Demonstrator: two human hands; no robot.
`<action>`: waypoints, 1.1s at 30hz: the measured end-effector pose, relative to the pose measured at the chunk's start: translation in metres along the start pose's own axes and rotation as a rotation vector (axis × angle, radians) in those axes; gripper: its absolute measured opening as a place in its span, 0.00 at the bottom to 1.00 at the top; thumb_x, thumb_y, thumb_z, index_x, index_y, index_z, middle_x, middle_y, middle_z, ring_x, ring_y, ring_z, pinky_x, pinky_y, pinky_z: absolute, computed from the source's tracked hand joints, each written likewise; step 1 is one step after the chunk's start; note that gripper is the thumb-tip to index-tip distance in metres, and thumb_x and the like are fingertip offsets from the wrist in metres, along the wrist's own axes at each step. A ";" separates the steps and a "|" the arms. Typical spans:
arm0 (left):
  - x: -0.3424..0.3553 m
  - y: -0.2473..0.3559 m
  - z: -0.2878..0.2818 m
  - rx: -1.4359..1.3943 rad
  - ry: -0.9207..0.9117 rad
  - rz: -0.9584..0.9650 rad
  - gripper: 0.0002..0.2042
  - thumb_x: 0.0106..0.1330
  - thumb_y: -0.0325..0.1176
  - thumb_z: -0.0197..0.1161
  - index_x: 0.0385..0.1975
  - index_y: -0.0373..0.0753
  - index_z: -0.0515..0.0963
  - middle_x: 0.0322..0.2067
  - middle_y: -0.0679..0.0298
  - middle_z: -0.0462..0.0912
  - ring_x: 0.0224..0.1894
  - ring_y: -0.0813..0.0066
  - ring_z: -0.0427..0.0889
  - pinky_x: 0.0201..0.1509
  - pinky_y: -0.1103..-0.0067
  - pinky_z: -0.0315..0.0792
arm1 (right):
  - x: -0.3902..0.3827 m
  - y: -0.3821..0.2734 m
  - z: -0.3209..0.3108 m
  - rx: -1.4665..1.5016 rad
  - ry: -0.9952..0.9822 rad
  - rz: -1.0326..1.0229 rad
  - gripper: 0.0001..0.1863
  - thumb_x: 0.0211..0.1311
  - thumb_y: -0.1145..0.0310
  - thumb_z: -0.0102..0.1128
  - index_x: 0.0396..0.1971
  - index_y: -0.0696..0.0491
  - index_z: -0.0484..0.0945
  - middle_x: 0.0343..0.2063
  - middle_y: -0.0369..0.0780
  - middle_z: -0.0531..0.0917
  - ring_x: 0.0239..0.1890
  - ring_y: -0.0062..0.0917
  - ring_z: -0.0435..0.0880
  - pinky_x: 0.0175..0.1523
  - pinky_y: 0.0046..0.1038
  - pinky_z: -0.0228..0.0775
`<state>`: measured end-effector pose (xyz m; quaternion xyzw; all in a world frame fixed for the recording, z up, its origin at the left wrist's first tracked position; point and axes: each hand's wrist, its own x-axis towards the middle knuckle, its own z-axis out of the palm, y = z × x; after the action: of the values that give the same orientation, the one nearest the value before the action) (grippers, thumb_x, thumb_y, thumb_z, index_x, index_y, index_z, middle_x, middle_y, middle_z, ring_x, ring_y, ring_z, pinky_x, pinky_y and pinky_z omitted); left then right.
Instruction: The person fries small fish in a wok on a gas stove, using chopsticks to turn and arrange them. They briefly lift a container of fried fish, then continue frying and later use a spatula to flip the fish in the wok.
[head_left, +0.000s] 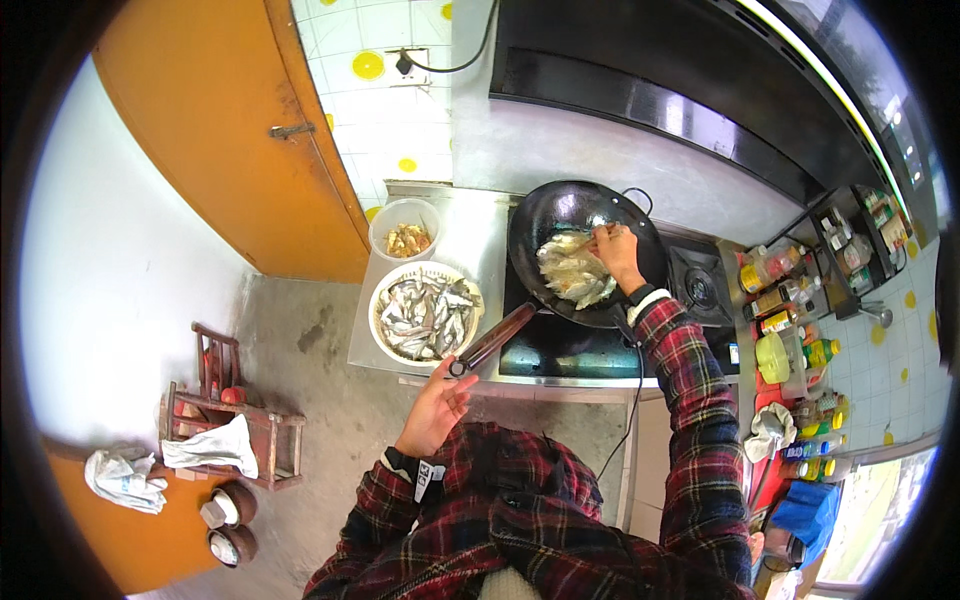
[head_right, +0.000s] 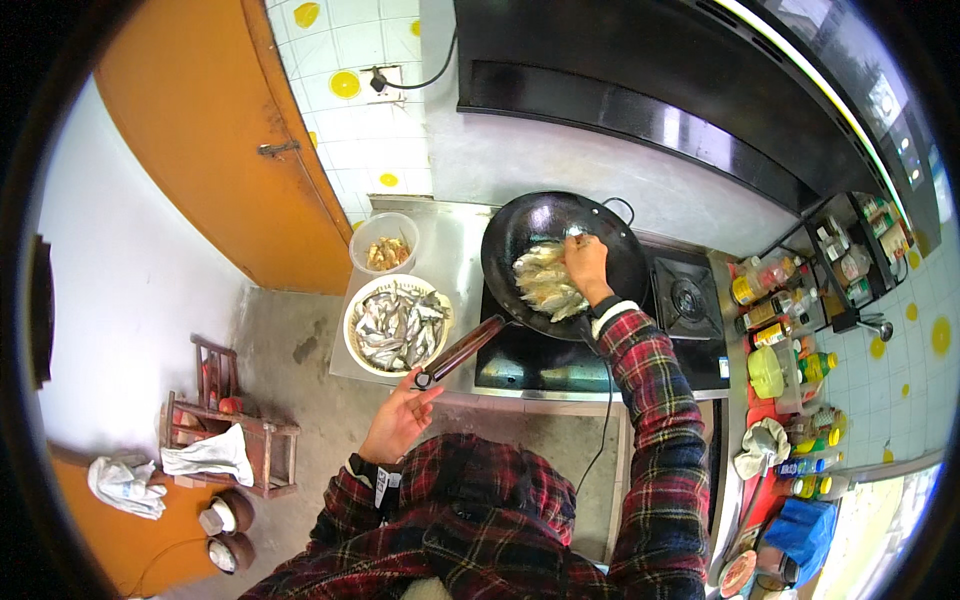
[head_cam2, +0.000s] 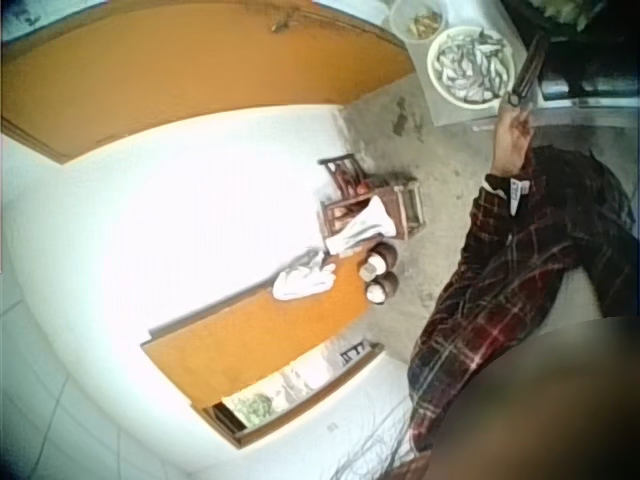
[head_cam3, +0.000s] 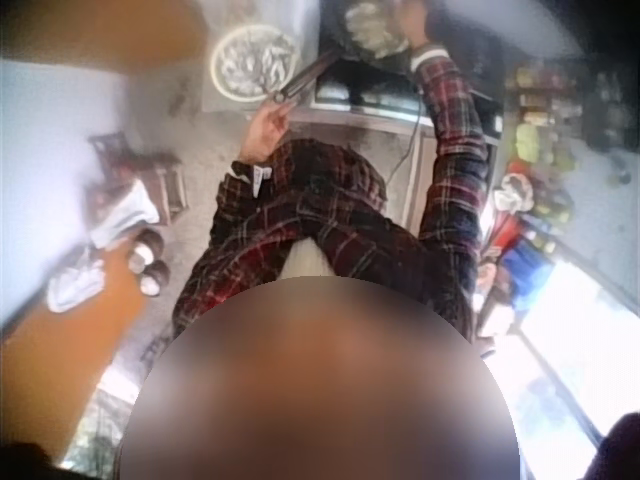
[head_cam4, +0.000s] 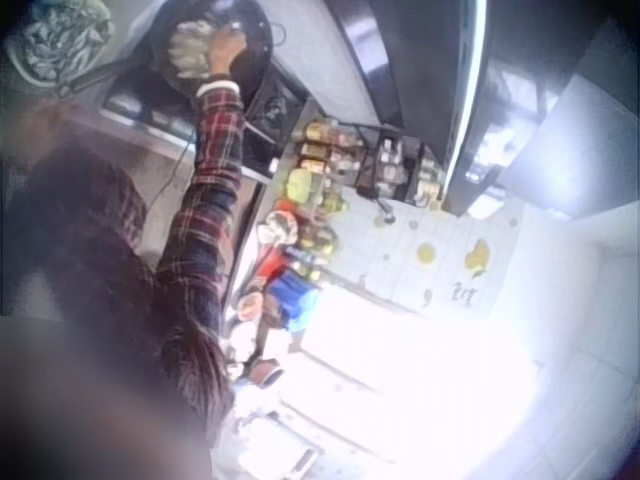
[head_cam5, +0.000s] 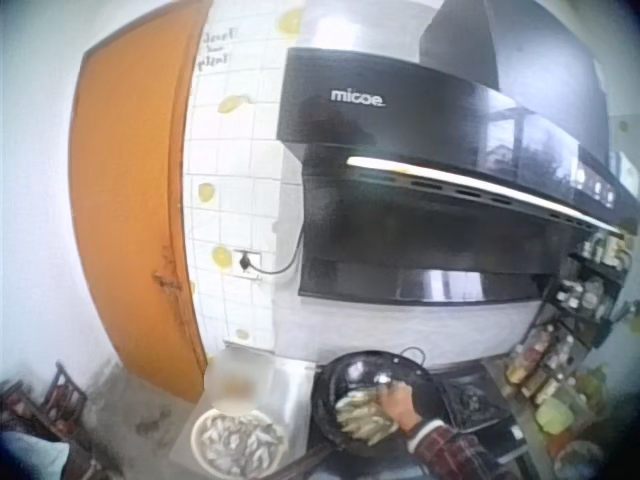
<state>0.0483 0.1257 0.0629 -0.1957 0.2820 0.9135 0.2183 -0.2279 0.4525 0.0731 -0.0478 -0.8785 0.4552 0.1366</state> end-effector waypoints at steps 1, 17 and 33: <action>0.000 -0.001 -0.001 -0.010 0.010 -0.001 0.25 0.63 0.31 0.51 0.61 0.51 0.59 0.49 0.52 0.73 0.36 0.77 0.72 0.43 0.80 0.67 | 0.001 -0.001 0.005 0.026 0.033 -0.016 0.15 0.55 0.64 0.54 0.22 0.63 0.79 0.16 0.47 0.80 0.22 0.35 0.83 0.33 0.31 0.74; 0.001 -0.001 -0.011 -0.003 -0.037 0.019 0.25 0.66 0.36 0.52 0.63 0.49 0.56 0.52 0.52 0.71 0.37 0.80 0.73 0.46 0.80 0.66 | 0.015 -0.003 -0.001 0.156 0.079 0.015 0.14 0.55 0.64 0.54 0.20 0.60 0.79 0.18 0.47 0.81 0.23 0.35 0.83 0.32 0.32 0.74; -0.012 0.002 -0.020 -0.017 0.004 0.047 0.28 0.62 0.31 0.53 0.63 0.48 0.56 0.49 0.55 0.74 0.36 0.78 0.74 0.44 0.80 0.67 | 0.015 -0.006 0.018 -0.168 0.180 -0.243 0.14 0.57 0.65 0.54 0.24 0.61 0.80 0.18 0.46 0.81 0.23 0.31 0.84 0.31 0.29 0.74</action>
<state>0.0615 0.1090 0.0545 -0.1927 0.2789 0.9204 0.1945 -0.2473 0.4378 0.0711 0.0069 -0.8971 0.3542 0.2642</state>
